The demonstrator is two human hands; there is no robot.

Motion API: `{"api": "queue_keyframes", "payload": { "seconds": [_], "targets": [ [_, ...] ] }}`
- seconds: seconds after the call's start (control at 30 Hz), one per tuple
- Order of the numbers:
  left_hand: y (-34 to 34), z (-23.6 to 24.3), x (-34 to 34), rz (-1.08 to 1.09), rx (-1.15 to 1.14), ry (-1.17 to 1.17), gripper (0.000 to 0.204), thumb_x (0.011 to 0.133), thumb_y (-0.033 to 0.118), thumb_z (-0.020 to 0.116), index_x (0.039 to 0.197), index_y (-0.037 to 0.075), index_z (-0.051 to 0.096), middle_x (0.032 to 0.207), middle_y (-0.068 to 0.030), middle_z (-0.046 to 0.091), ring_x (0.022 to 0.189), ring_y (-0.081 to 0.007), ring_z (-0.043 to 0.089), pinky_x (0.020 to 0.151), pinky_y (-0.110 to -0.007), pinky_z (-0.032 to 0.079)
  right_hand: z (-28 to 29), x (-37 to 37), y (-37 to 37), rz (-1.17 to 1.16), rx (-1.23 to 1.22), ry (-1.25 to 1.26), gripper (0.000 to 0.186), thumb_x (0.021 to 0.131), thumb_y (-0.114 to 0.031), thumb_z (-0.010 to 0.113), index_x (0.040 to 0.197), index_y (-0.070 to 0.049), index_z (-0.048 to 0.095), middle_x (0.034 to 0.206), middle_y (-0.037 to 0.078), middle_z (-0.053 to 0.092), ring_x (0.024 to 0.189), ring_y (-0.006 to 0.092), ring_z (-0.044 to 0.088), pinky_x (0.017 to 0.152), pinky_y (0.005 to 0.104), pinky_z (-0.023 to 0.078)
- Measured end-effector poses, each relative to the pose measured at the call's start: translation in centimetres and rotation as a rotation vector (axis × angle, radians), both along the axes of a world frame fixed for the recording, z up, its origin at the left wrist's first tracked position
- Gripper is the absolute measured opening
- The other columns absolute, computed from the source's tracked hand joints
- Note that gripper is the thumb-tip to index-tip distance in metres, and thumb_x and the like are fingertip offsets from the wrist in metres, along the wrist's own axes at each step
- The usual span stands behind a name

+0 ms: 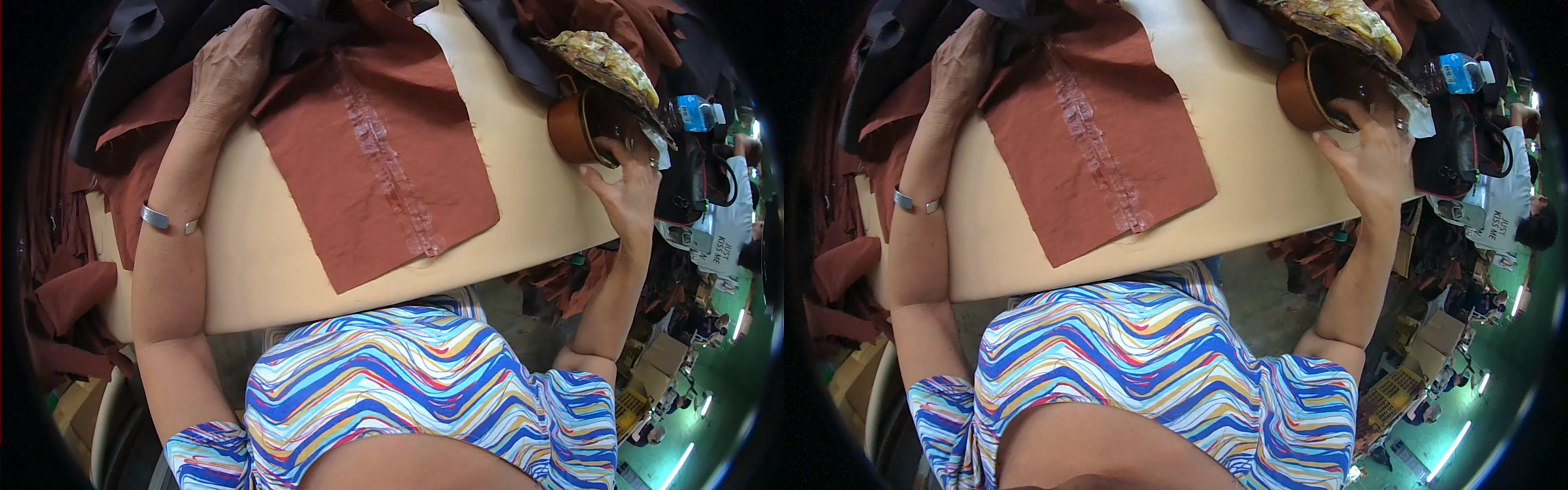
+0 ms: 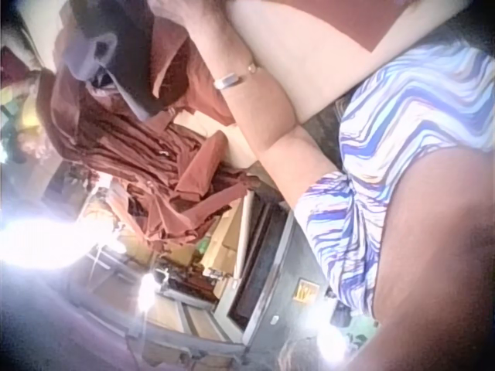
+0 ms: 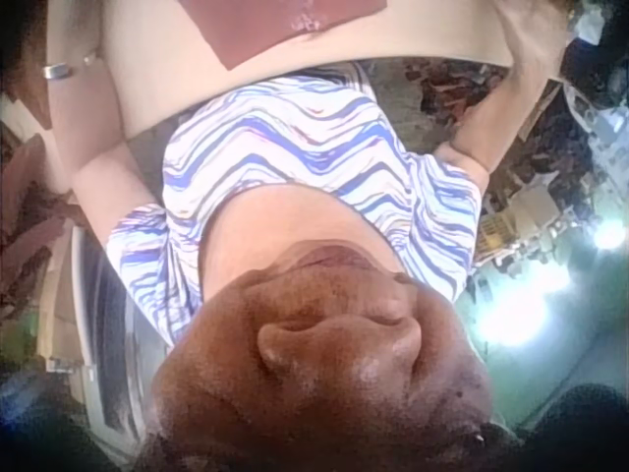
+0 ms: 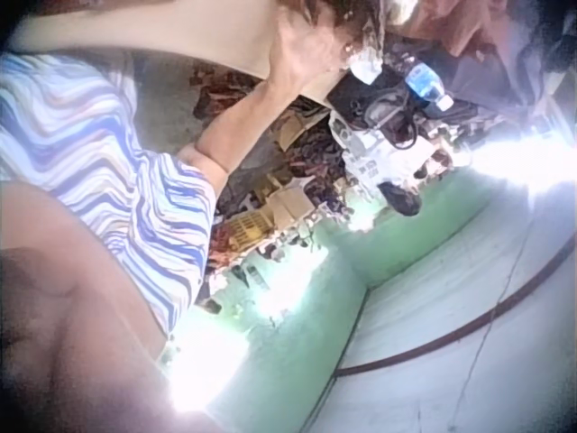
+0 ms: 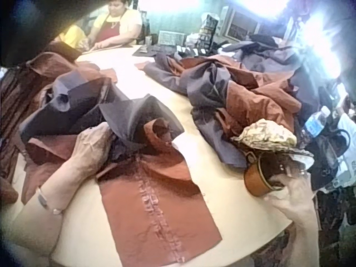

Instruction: The person aligns two pieces of reddish-brown fabric and holds them together by hand. The person picks up a small pincushion and places it next to the fabric, then handles various fabric strips and pieces on the table.

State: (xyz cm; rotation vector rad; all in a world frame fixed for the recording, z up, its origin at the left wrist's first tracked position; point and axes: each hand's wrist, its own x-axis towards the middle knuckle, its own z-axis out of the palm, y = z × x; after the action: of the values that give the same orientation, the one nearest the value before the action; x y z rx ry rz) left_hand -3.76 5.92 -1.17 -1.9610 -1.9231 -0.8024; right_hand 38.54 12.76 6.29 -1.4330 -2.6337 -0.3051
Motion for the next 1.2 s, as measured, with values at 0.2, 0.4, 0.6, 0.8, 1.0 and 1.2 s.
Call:
{"api": "queue_keyframes", "payload": {
  "seconds": [0.2,0.4,0.6,0.8,1.0,1.2],
  "targets": [
    [-0.3,0.0,0.1,0.017,-0.001,-0.002,0.012,0.084,0.01,0.046,0.094,0.006,0.051,0.083,-0.0192,0.056,0.077,-0.0394,0.057,0.065,-0.046,0.044,0.8,-0.6,-3.3,-0.079,0.198,-0.05,0.036,0.062,-0.02,0.07,0.097,-0.015,0.063,0.131,0.008,0.044,0.116,0.0291,0.042,0.092,0.0433,0.035],
    [-0.5,-0.7,-0.7,0.062,-0.022,0.014,0.011,0.085,0.012,0.045,0.092,0.006,0.051,0.081,-0.0189,0.055,0.076,-0.0394,0.056,0.065,-0.047,0.044,-0.3,-6.8,-6.6,0.367,0.006,0.221,0.032,0.065,-0.004,0.061,0.094,-0.015,0.065,0.121,0.003,0.052,0.11,0.0247,0.046,0.093,0.0378,0.031],
    [0.1,0.0,-0.2,0.005,0.006,0.016,0.011,0.086,0.011,0.044,0.093,0.006,0.051,0.083,-0.0183,0.056,0.078,-0.0389,0.056,0.066,-0.046,0.044,-3.9,-14.0,-6.3,0.627,-0.565,0.531,0.034,0.067,0.002,0.054,0.097,-0.011,0.065,0.106,0.004,0.055,0.099,0.0246,0.049,0.086,0.0366,0.034],
    [-0.4,-0.3,-0.5,0.005,-0.005,0.016,0.012,0.086,0.012,0.043,0.095,0.006,0.05,0.084,-0.0184,0.055,0.078,-0.0387,0.056,0.066,-0.046,0.045,-5.7,-12.7,-7.0,0.754,-0.491,0.459,0.027,0.07,-0.003,0.058,0.097,-0.006,0.064,0.101,0.006,0.055,0.091,0.0226,0.049,0.077,0.0358,0.036],
    [0.0,-0.3,-0.3,0.016,-0.033,0.019,0.014,0.087,0.014,0.044,0.097,0.005,0.049,0.085,-0.0192,0.055,0.08,-0.0382,0.056,0.068,-0.046,0.045,-5.7,-8.3,-11.8,0.889,-0.124,0.263,0.022,0.067,-0.011,0.061,0.087,-0.002,0.063,0.097,0.006,0.054,0.085,0.0194,0.051,0.077,0.036,0.036],
    [0.1,-2.0,-1.3,0.019,0.054,0.128,0.014,0.09,0.019,0.041,0.098,0.011,0.05,0.09,-0.0109,0.057,0.078,-0.0351,0.057,0.066,-0.045,0.045,-0.7,-7.9,-8.4,0.678,-0.404,0.614,0.027,0.061,0.007,0.055,0.085,-0.003,0.062,0.097,0.009,0.054,0.086,0.0235,0.052,0.078,0.037,0.037]
  ]
}}
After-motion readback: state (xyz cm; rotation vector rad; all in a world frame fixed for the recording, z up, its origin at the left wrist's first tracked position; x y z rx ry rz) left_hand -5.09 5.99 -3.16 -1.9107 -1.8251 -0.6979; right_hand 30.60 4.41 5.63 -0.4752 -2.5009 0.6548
